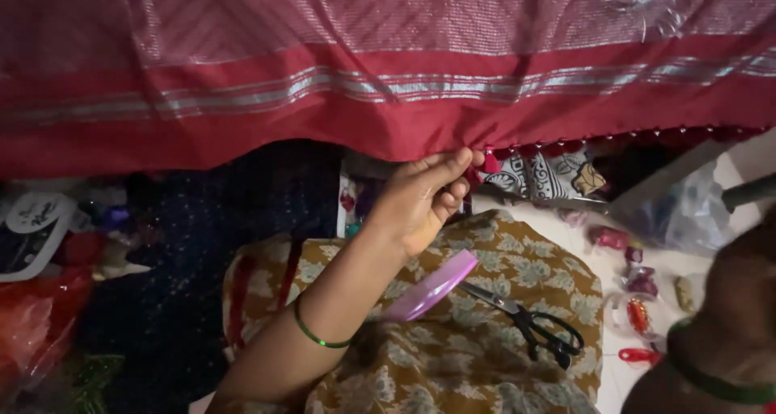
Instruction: Attaching and finishing tassels on a piece of red fabric using a comb and scissors.
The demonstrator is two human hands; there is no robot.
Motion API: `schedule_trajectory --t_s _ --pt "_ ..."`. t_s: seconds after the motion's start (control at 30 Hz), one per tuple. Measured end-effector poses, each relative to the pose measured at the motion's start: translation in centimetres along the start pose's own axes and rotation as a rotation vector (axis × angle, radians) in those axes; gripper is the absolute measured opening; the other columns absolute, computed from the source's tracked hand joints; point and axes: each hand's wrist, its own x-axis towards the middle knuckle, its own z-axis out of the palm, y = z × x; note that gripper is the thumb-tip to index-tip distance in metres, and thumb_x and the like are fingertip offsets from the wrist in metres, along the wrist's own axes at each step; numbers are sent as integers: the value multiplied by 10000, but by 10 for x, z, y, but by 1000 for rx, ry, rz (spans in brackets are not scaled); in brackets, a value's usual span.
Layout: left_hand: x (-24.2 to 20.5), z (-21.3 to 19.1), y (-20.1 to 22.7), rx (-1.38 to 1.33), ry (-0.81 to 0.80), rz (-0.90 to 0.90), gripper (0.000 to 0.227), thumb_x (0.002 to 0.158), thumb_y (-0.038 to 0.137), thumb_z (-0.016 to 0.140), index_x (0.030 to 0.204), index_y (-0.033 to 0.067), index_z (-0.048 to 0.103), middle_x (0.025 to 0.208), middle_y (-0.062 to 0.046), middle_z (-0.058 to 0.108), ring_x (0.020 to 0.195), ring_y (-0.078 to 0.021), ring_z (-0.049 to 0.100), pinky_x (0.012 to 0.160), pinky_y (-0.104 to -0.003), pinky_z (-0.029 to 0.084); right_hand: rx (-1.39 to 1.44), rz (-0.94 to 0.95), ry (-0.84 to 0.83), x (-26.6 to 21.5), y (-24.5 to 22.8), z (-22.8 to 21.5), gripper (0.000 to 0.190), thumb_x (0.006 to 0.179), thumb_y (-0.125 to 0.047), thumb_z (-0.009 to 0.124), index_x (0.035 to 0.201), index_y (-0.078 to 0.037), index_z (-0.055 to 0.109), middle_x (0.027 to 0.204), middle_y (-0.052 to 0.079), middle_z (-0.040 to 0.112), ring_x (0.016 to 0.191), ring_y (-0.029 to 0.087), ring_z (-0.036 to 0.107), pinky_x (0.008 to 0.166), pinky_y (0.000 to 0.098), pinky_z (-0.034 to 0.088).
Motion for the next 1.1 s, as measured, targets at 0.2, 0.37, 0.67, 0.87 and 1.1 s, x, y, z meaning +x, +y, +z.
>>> schedule_trajectory --t_s 0.2,0.37,0.67,0.87,1.1 --pt "-15 22 -5 239 54 33 201 998 189 690 1064 7 744 837 6 697 655 -50 564 556 -186 426 -705 12 -255 7 52 160 97 959 38 695 1033 13 752 1031 141 748 855 194 749 733 279 645" --pt "-17 14 -6 145 -1 23 183 951 155 696 1055 10 734 849 -28 723 619 -70 599 555 -224 487 -1221 -56 -672 25 81 208 440 805 22 770 1240 -21 720 1243 128 710 1015 207 754 856 308 639" --pt "-19 15 -1 240 70 49 201 1022 210 671 1075 34 754 777 14 670 631 -46 577 566 -194 406 -592 489 -283 0 83 147 456 875 63 737 1299 -6 584 1289 111 695 752 175 714 540 308 618" --pt "-16 7 0 226 19 86 214 1027 219 679 1072 23 752 742 19 654 634 -42 569 576 -195 395 -1176 233 -259 -3 61 169 355 862 -3 726 1215 -11 686 1160 73 698 801 105 647 680 244 558" --pt "-22 19 12 329 87 70 224 982 211 682 1049 8 748 792 15 697 617 -45 559 556 -211 417 -1484 102 -456 22 52 170 205 769 -13 794 969 -57 792 872 34 721 698 121 658 580 279 522"
